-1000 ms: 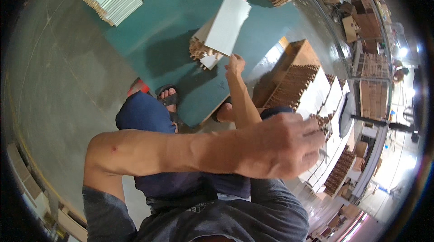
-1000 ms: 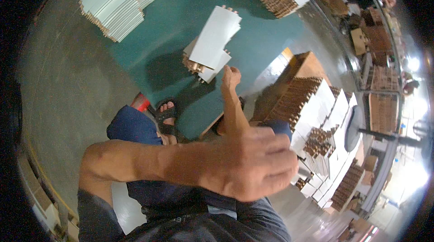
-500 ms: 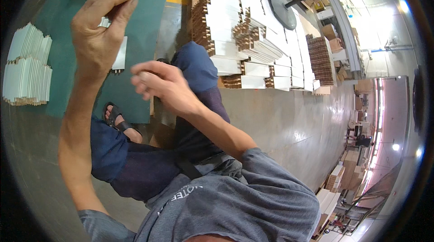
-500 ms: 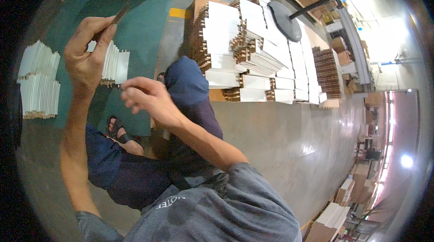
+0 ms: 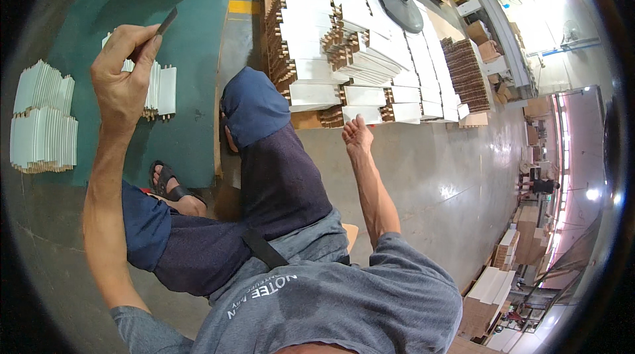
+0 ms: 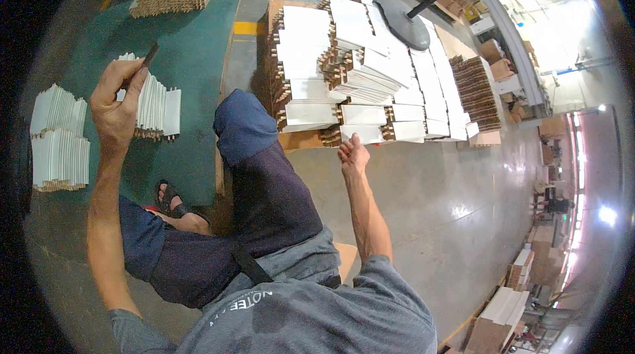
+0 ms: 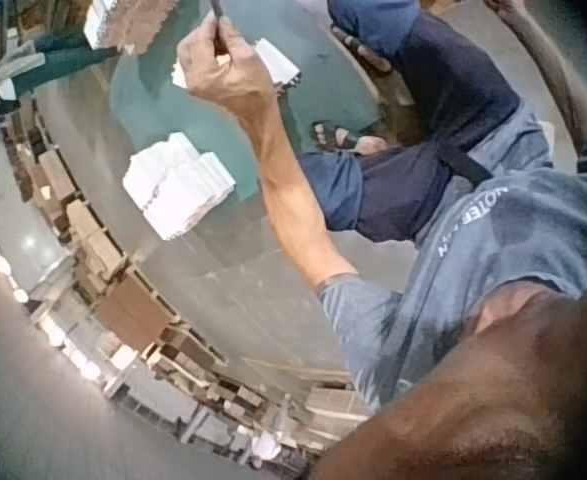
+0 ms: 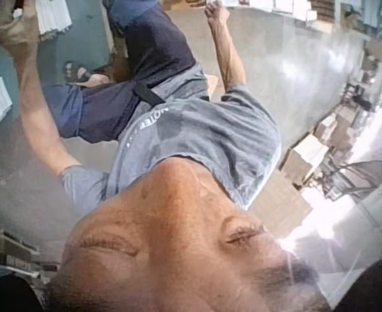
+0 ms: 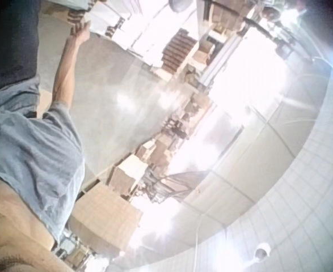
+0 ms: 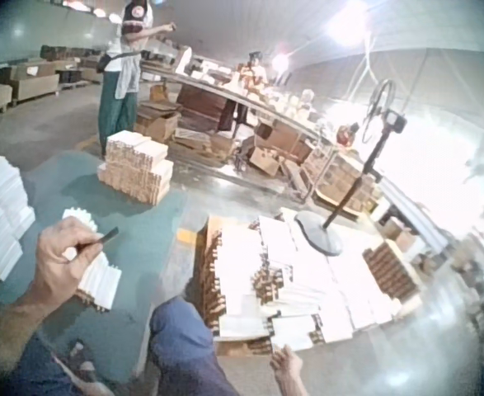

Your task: The person uses a small sanding block to smooth the surfaces and edges of rectangular wooden components, picking each piece up from a stack, sanding it, and then placing it into a different stack on the floor.

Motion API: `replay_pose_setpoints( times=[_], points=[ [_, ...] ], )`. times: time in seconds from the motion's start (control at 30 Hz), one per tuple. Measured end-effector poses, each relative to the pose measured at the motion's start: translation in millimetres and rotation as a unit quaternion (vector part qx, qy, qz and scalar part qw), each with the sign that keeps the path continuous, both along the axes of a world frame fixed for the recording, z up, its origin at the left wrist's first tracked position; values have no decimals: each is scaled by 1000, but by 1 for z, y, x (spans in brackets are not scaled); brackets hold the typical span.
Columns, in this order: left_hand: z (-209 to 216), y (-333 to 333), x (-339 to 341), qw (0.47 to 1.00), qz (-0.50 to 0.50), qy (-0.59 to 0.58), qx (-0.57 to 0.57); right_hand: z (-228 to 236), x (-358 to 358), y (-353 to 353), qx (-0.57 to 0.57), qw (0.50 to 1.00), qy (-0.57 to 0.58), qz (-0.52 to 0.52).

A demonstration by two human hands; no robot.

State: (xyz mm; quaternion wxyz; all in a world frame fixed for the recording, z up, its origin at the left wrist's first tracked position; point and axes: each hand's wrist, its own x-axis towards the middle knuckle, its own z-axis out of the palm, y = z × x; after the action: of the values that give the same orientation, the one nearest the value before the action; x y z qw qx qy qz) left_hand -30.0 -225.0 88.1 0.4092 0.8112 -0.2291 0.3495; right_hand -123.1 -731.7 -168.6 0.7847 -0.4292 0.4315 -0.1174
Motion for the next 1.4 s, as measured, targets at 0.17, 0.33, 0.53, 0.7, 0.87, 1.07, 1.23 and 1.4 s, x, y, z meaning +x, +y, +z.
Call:
replay_pose_setpoints(
  times=[0.17, 0.33, 0.53, 0.7, 0.87, 1.07, 1.23, 1.4],
  points=[
    [-6, 2, 5, 1000, -7, 18, -11, 10, 54, -8, -67, 991, 57, -105],
    [-6, -6, 5, 998, 0, 40, -46, -21, 75, -37, -53, 996, 25, -73],
    [-3, -6, 2, 997, -3, 44, -59, -32, 70, -43, -108, 993, 49, -3],
    [-3, -8, 1, 998, -15, 23, -56, -19, 43, -61, -48, 997, -54, -22],
    [-2, 4, -2, 999, 2, 15, -50, 38, -19, 39, 26, 977, -211, -12],
    [0, -11, -2, 996, -8, 30, -78, 159, -4, 108, 163, 906, -368, 132],
    [-5, -9, 6, 997, 17, 9, -75, 188, 70, 170, 197, 820, -407, 352],
    [-3, 3, 12, 996, 57, 2, -62, 197, 115, 250, 234, 787, -335, 461]
  ],
)
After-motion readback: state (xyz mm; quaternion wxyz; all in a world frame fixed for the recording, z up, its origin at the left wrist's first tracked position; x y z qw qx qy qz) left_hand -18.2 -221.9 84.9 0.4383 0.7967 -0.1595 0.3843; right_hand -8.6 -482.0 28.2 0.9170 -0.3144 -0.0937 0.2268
